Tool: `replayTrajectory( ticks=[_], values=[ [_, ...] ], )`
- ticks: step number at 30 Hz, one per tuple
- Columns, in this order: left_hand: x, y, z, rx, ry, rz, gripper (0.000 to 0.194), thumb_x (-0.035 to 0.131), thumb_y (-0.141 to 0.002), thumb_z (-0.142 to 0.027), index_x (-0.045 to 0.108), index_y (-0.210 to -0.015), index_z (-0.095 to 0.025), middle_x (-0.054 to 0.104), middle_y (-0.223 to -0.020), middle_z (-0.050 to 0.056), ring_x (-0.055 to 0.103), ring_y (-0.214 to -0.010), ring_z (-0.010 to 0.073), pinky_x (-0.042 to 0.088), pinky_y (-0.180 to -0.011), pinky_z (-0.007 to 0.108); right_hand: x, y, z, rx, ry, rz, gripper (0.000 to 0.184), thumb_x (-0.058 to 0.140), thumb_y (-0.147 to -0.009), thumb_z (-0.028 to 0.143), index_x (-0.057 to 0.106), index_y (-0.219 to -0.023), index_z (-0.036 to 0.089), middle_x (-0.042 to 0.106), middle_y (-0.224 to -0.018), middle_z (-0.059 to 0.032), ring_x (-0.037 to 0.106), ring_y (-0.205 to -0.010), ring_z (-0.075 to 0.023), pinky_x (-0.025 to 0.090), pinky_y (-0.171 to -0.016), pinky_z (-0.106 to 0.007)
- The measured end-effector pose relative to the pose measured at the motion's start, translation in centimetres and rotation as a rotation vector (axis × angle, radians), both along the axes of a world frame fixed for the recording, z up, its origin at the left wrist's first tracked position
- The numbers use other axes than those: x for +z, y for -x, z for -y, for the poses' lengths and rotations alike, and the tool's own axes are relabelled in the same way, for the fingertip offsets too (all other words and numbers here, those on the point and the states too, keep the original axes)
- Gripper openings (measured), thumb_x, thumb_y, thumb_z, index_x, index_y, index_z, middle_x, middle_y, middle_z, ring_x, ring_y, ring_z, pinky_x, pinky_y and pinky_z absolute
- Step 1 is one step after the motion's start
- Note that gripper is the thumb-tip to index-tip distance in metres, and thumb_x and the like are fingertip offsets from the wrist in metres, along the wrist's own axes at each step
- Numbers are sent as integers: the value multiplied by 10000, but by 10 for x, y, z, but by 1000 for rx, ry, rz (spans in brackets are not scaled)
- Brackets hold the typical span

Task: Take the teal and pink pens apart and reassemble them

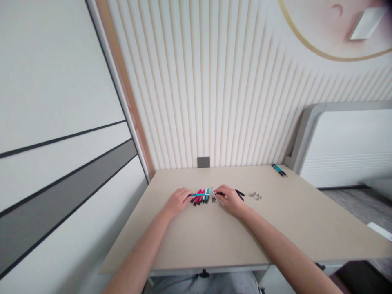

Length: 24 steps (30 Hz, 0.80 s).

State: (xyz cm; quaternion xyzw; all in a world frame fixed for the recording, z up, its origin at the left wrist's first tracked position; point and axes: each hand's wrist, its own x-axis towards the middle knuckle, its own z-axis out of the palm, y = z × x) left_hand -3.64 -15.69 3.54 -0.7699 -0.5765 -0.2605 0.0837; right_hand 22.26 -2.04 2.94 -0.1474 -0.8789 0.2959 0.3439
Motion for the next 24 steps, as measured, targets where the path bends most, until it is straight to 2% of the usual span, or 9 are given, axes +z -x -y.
replayTrajectory(
  ticks=[6,12,17,21,24],
  values=[
    [-2,-4,-2,-35,0,-43,205,461,-978,-308,615,-1051,-195,671,-942,50,599,-867,184,468,-803,324,-1,5,6,21,17,-2,184,582,-900,285,678,-1037,210,677,-984,-66,631,-898,-186,492,-821,-302],
    [-2,-10,-4,-82,12,-105,201,478,-970,-305,605,-1081,-195,676,-996,61,607,-883,193,471,-819,338,-3,11,11,19,46,59,206,581,-902,304,679,-1054,207,710,-886,-51,642,-758,-179,505,-757,-301],
    [-4,-8,-4,-71,11,-96,201,480,-968,-306,600,-1083,-192,673,-976,59,609,-879,191,480,-806,333,4,11,18,112,0,26,234,534,-917,232,655,-1118,230,685,-1048,-68,627,-960,-198,479,-883,-329],
    [-4,-7,-3,-67,-6,-88,194,483,-967,-307,602,-1074,-198,669,-967,60,609,-883,190,482,-807,332,5,10,21,133,-11,7,309,511,-906,185,613,-1193,231,663,-1117,-75,607,-1024,-197,456,-925,-331],
    [-3,-8,-3,-82,-21,-94,187,482,-968,-294,603,-1074,-199,671,-983,63,609,-889,189,481,-810,334,4,10,20,76,50,45,298,489,-938,269,595,-1214,230,694,-1006,-55,634,-895,-183,479,-835,-308]
  ],
)
